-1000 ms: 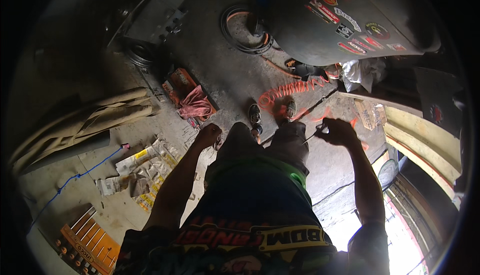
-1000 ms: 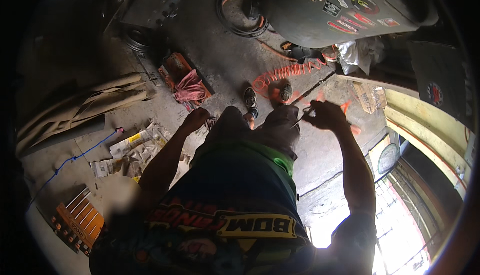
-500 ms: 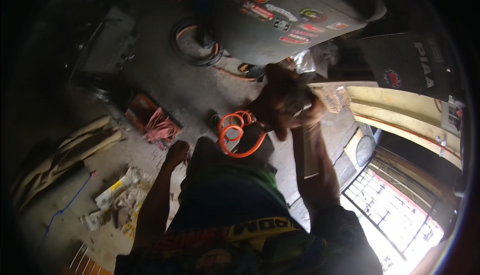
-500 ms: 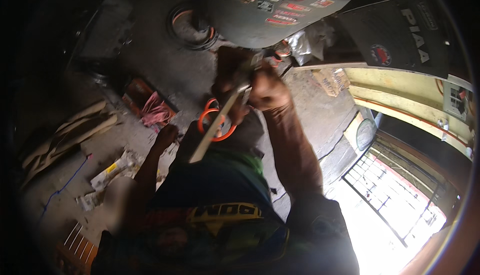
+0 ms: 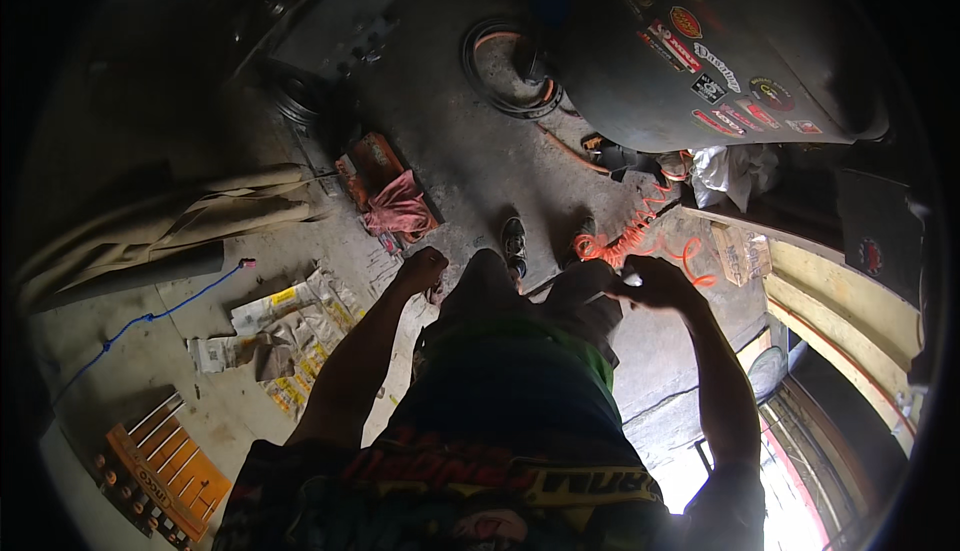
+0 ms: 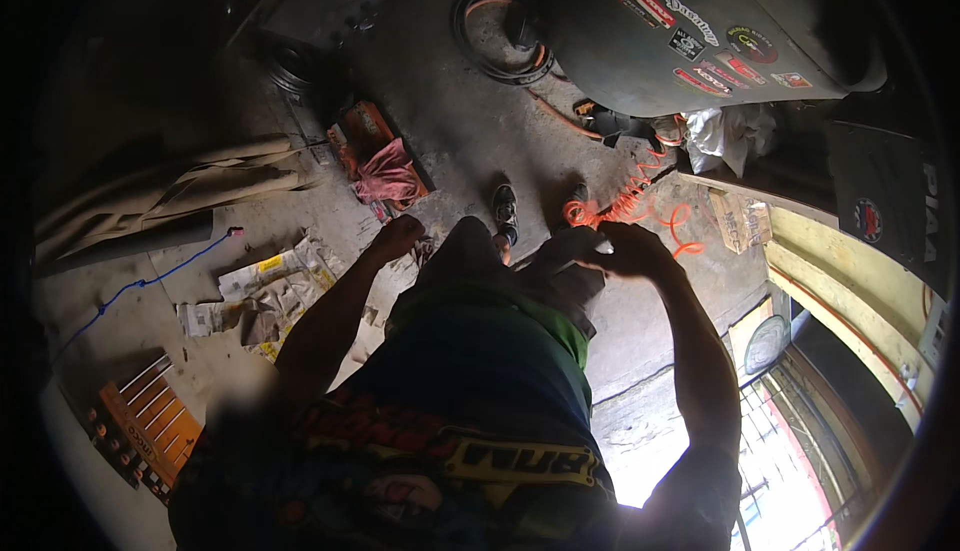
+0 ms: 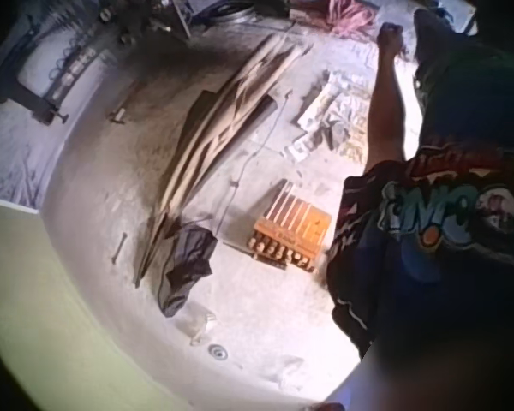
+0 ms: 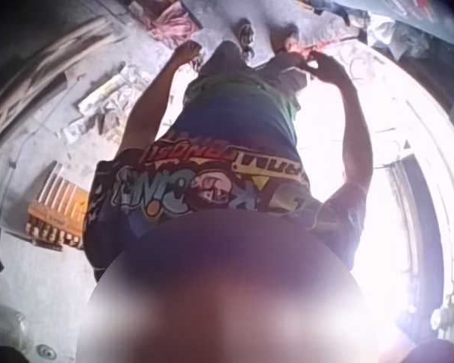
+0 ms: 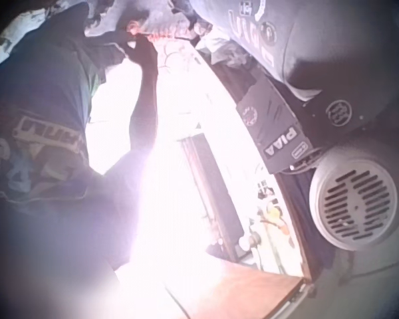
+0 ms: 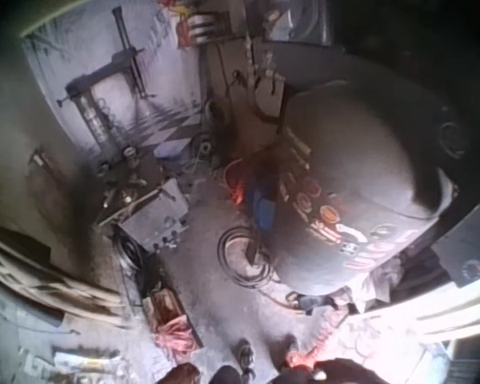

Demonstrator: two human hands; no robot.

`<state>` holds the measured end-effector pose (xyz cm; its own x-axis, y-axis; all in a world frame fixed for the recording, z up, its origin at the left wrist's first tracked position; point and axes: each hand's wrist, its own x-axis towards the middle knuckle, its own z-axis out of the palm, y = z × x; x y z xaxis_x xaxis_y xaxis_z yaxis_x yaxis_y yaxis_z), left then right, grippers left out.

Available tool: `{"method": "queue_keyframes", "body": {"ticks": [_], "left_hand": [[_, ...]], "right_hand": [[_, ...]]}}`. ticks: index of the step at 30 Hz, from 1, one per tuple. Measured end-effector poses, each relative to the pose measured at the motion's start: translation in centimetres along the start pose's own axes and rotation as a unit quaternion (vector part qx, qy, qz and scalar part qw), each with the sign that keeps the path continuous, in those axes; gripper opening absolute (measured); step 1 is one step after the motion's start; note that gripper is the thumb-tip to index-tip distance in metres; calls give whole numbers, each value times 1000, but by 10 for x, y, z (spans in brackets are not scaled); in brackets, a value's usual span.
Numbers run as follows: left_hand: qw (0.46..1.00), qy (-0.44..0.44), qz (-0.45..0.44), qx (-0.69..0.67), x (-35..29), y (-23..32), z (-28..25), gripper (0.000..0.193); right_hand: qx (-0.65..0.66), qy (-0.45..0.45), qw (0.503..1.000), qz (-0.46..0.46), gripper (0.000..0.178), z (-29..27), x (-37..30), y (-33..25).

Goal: The person uses a hammer to tap and adjust a round metal component on a large metal part. They repeatedly strike the component and surrounding areas, then inspect the fit by hand.

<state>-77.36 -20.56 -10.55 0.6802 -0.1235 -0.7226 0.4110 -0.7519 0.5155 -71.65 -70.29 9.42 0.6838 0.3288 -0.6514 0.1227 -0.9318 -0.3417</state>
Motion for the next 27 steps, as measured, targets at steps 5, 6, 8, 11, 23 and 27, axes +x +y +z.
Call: {"method": "queue_keyframes", "body": {"ticks": [5,6,8,11,23,27], "left_hand": [[1000,3,6,9,-1,22,7,39],[1000,-4,-5,1,-1,27,9,39],[999,-8,-25,-39,4,37,13,39],[1000,4,-12,-13,1,48,24,39],[978,-79,111,158,60,76,49,45],[954,2,254,156,105,69,33,29]], "right_hand": [[310,-279,908,-27,60,34,79,-5],[249,-203,947,-15,58,33,90,-13],[284,-177,942,-11,54,26,100,-32],[395,-222,889,-65,51,8,100,-60],[402,-21,909,-110,42,-40,18,-65],[-78,387,880,-264,19,-19,-20,77]]}}
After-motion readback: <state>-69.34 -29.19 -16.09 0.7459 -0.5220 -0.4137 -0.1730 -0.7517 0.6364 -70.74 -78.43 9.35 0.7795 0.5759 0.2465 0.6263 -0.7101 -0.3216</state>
